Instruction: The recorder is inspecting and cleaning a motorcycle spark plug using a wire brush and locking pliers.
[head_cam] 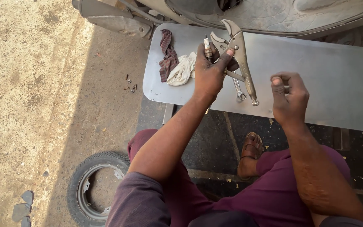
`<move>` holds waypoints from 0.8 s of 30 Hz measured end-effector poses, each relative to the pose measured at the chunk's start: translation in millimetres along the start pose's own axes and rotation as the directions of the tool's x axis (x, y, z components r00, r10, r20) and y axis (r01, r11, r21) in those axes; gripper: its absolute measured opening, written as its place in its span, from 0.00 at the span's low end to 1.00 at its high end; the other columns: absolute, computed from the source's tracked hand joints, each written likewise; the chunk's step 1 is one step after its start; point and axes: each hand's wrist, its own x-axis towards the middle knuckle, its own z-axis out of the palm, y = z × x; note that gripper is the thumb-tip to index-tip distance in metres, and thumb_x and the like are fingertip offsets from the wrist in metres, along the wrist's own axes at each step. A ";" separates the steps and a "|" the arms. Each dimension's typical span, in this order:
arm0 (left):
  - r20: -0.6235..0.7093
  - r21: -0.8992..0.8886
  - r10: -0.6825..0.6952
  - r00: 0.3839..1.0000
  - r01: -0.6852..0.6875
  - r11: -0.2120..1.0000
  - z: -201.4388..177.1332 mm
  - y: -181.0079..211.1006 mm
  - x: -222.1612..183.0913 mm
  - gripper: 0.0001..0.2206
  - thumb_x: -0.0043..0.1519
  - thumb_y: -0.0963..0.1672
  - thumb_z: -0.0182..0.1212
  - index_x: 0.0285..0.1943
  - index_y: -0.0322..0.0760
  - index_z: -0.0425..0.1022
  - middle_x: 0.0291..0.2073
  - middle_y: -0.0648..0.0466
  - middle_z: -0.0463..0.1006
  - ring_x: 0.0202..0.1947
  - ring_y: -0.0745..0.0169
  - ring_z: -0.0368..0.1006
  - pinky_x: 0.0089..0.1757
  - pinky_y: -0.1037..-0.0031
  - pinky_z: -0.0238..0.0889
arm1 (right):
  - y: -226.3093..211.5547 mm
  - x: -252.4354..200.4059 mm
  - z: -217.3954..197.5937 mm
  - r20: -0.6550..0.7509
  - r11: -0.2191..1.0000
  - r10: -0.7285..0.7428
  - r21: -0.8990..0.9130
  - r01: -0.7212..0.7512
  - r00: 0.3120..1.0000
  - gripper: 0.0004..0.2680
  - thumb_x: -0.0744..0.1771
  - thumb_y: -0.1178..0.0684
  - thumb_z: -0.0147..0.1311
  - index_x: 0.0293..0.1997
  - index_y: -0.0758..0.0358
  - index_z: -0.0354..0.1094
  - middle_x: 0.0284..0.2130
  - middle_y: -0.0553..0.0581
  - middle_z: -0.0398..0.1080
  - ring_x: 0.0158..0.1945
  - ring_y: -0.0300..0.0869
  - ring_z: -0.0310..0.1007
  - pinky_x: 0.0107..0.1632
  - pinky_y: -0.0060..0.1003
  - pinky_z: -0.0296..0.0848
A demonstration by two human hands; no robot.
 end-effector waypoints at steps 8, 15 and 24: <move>0.274 0.673 -0.158 0.949 -0.072 0.736 24.6 -0.5 -34.3 0.16 0.64 0.42 0.65 0.52 0.34 0.60 0.37 0.48 0.82 0.35 0.62 0.81 0.36 0.69 0.76 | -32.3 8.3 -19.2 0.031 0.701 -0.475 -0.590 0.400 0.879 0.10 0.72 0.50 0.58 0.61 0.57 0.74 0.71 0.60 0.56 0.72 0.54 0.52 0.69 0.53 0.61; 0.425 0.798 -0.167 0.890 -0.281 0.534 20.8 -21.8 -44.7 0.15 0.66 0.43 0.64 0.52 0.38 0.59 0.31 0.45 0.81 0.34 0.40 0.81 0.35 0.58 0.70 | -13.7 7.6 -27.2 0.205 0.463 -0.481 -0.766 0.446 0.852 0.04 0.70 0.53 0.59 0.49 0.55 0.75 0.75 0.60 0.52 0.78 0.56 0.43 0.73 0.58 0.48; 0.433 0.813 -0.172 0.885 -0.301 0.498 22.6 -27.7 -46.0 0.17 0.63 0.42 0.66 0.52 0.37 0.59 0.33 0.45 0.82 0.37 0.40 0.80 0.35 0.56 0.70 | -6.6 13.3 -35.3 -0.222 0.963 -0.226 0.096 0.252 0.949 0.12 0.74 0.46 0.51 0.45 0.66 0.64 0.60 0.58 0.65 0.63 0.45 0.64 0.65 0.50 0.62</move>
